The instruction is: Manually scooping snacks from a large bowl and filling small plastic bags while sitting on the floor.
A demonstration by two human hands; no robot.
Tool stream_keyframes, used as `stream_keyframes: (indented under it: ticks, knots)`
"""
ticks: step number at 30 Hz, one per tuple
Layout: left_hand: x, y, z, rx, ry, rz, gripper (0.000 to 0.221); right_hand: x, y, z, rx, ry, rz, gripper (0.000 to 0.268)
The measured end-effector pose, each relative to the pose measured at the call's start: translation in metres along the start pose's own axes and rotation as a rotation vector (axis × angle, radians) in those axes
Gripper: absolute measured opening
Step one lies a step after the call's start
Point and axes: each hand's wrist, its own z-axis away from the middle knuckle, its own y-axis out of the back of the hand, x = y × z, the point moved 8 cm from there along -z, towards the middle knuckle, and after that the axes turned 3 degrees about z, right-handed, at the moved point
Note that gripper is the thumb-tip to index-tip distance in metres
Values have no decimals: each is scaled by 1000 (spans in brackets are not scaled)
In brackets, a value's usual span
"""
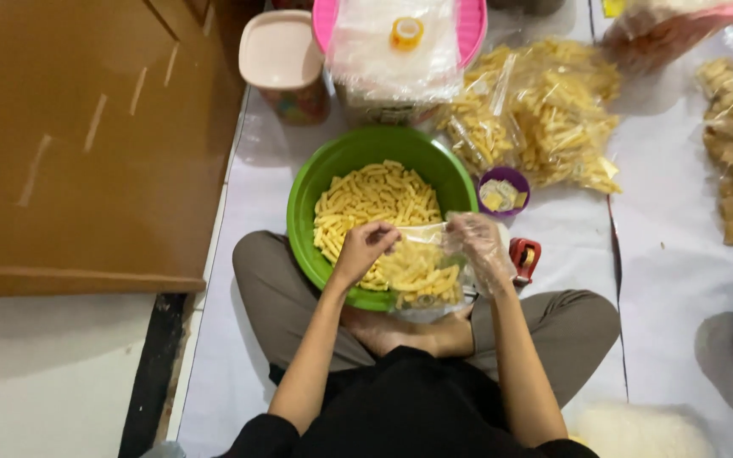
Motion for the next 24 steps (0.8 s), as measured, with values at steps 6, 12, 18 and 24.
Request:
stream_keyframes:
  ticks: [6, 12, 18, 24]
  knots:
    - [11, 0, 3, -72, -43, 8, 22, -32, -1, 6, -49, -130, 339, 23]
    - [18, 4, -1, -44, -55, -35, 32, -50, -2, 10, -132, -100, 246, 35]
    - [20, 6, 1, -7, -12, 6, 17, -11, 11, -5, -167, -38, 341, 26]
    - [-2, 8, -5, -15, -22, 60, 15, -3, 14, -5, -157, 156, 343, 12]
